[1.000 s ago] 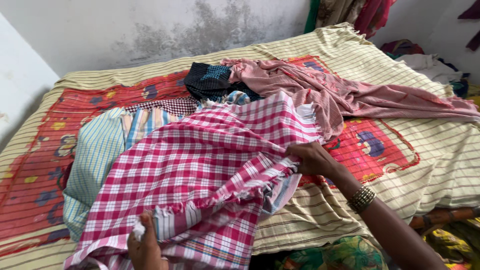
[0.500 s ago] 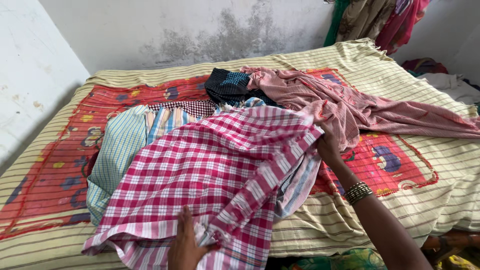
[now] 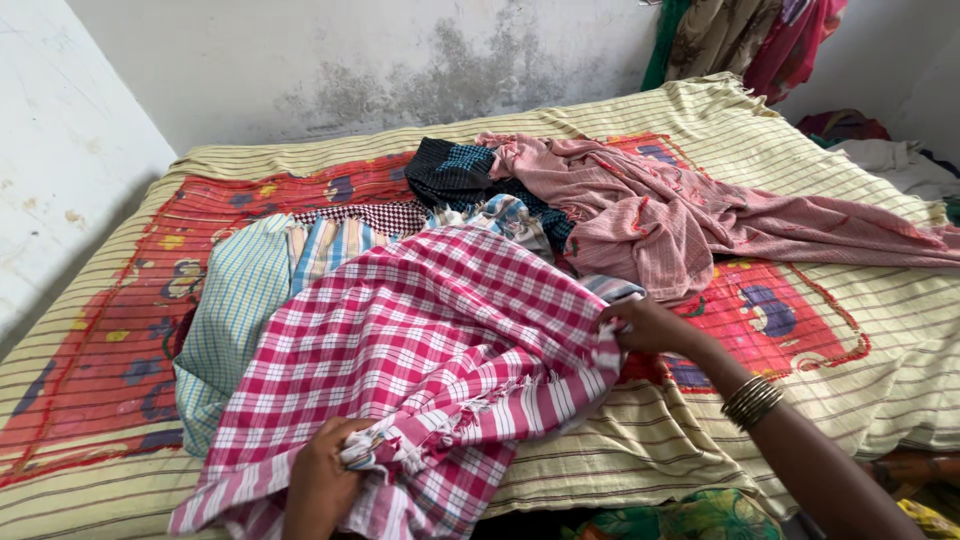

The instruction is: The person folds a red and white checkered cloth on a bed, smoothing and aligning the edges before folding it into a compact rectangle. The person then picks up a second striped cloth and begins to fold it in the same manner.

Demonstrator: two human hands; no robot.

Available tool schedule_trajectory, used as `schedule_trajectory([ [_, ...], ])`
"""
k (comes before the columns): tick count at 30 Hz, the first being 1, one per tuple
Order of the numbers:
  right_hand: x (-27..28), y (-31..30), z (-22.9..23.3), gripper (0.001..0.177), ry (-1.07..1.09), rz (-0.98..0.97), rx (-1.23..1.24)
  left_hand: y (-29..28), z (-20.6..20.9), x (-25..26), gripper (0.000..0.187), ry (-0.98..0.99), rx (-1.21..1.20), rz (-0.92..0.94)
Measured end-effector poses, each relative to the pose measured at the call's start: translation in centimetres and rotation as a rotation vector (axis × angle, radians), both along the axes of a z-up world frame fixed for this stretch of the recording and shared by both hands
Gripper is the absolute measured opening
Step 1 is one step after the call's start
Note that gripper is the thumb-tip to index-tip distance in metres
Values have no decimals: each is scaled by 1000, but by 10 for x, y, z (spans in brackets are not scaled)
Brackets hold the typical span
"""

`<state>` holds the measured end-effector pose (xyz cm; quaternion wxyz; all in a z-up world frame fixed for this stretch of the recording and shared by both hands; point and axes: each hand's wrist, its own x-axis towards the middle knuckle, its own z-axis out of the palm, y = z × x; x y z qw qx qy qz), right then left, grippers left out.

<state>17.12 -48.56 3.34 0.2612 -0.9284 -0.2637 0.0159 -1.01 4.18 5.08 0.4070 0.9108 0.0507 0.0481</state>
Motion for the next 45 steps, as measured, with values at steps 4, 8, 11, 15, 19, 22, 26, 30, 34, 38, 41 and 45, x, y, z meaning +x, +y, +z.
schedule_trajectory([
  [4,-17,39,-14,68,-203,-29,-139,4,19,-12,42,-81,-61,-80],
  [8,13,82,-47,78,-39,-335,-91,7,26,-23,42,-81,-49,-80],
  [11,37,92,-79,75,-14,-387,75,15,28,-24,43,69,-11,-57],
  [15,39,90,-98,43,134,-393,1,25,34,-24,58,14,-51,-90],
  [19,6,58,-28,35,-80,-338,113,46,53,-29,56,-86,59,98],
  [22,-41,8,75,36,197,-278,75,87,67,-36,49,-229,-11,66],
  [26,-97,-31,196,35,179,-192,-20,161,82,1,45,11,-110,-383],
  [30,-34,2,256,29,-72,-375,-3,150,93,147,32,-114,716,-186],
  [34,57,32,273,25,-380,-559,228,140,193,284,25,-928,636,247],
  [38,64,-1,316,42,-835,-311,509,139,278,304,27,-1104,488,370],
  [41,17,-27,322,53,-985,-169,610,145,293,272,29,-1153,453,315],
  [45,-70,-62,293,28,-1022,-323,74,182,266,209,33,-1109,499,166],
])
